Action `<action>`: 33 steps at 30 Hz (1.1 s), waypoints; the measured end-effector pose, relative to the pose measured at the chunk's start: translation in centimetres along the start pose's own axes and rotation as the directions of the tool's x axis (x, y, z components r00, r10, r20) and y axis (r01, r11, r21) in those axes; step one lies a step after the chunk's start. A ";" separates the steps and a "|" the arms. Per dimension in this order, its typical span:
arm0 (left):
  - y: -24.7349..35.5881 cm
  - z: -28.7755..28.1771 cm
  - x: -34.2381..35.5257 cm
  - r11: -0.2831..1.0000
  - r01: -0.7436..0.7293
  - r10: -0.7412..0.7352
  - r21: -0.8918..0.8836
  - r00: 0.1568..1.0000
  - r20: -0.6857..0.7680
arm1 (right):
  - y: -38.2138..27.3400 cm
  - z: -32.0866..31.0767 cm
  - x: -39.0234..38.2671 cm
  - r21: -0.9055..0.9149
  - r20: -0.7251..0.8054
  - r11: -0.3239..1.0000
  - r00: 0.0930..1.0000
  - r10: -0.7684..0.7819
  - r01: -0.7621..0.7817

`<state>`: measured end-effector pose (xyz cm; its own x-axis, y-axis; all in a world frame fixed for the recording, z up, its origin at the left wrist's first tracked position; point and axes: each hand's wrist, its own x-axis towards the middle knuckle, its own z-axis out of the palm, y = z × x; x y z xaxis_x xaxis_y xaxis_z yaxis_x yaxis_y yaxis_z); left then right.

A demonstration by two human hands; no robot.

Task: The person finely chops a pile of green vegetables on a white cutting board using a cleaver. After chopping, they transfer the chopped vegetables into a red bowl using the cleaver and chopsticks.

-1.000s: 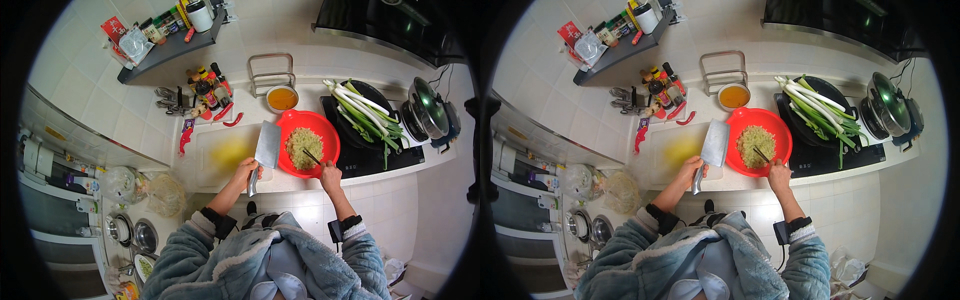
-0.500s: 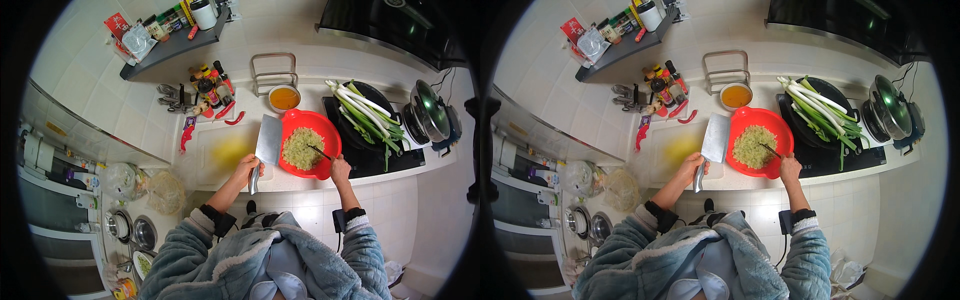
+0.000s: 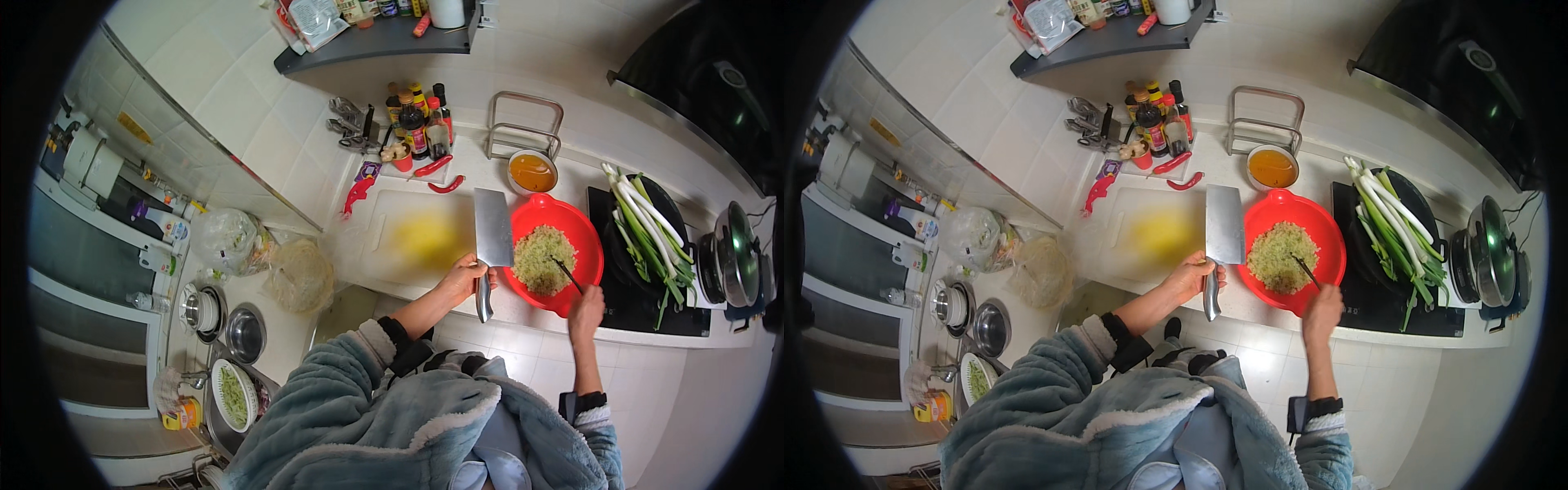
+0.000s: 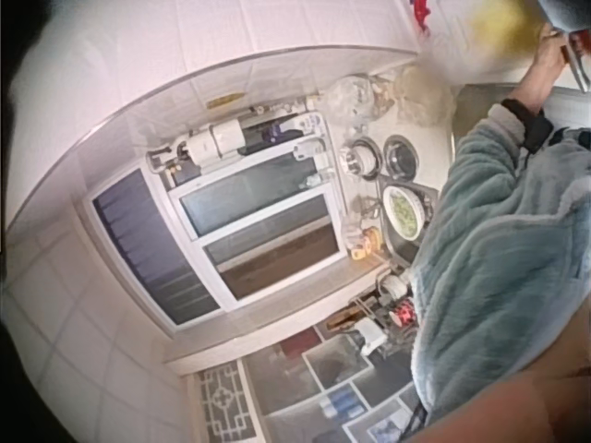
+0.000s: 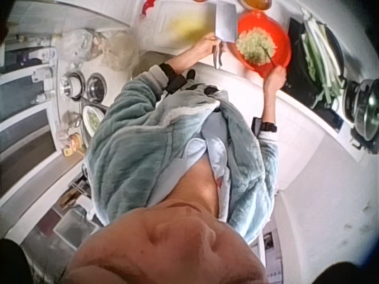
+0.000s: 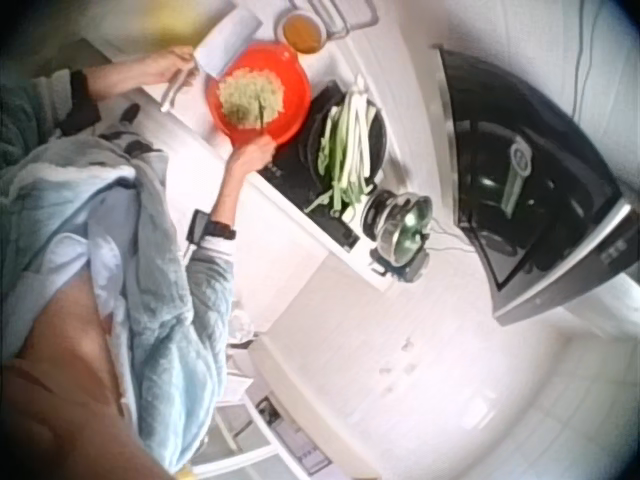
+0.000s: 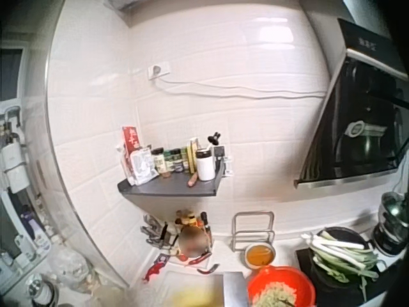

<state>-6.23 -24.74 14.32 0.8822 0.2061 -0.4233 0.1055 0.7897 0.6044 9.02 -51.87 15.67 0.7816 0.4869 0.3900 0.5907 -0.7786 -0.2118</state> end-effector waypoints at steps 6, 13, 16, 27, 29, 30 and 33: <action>-0.6 -1.7 -0.6 0.990 -0.032 0.046 0.138 0.994 -0.103 | -14.2 0.4 -2.2 0.653 0.522 0.741 0.801 -0.292 -0.156; 1.7 -5.9 -1.4 0.851 0.049 -0.040 0.522 0.999 -0.029 | -20.2 5.5 -2.8 0.618 0.454 0.730 0.891 -0.028 -0.292; 5.7 -11.4 -3.8 0.837 0.059 0.008 0.543 0.993 -0.120 | -19.1 7.5 -2.7 0.602 0.798 0.026 0.602 -0.016 -0.798; 10.7 -28.7 -23.3 0.900 0.171 -0.078 0.401 0.969 -0.236 | -15.0 14.1 -2.8 0.437 0.872 -0.322 0.484 -0.078 -0.840; 9.9 -29.9 -25.3 0.881 0.229 -0.125 0.414 0.957 -0.263 | -14.4 15.3 -2.6 0.544 0.838 -0.010 0.544 -0.039 -0.839; 9.5 -30.4 -26.1 0.889 0.228 -0.110 0.398 0.948 -0.299 | -14.2 16.0 -2.5 0.560 0.819 0.187 0.573 0.019 -0.807; 7.9 -31.7 -28.2 0.915 0.192 -0.046 0.355 0.924 -0.380 | -13.6 17.5 -1.4 0.308 0.728 0.858 0.682 0.066 -0.411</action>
<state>-44.77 -5.98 9.66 0.6361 0.3730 -0.6754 0.4285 0.5572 0.7113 3.43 -35.01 2.32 0.7179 0.5693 -0.4006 0.2470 -0.7463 -0.6180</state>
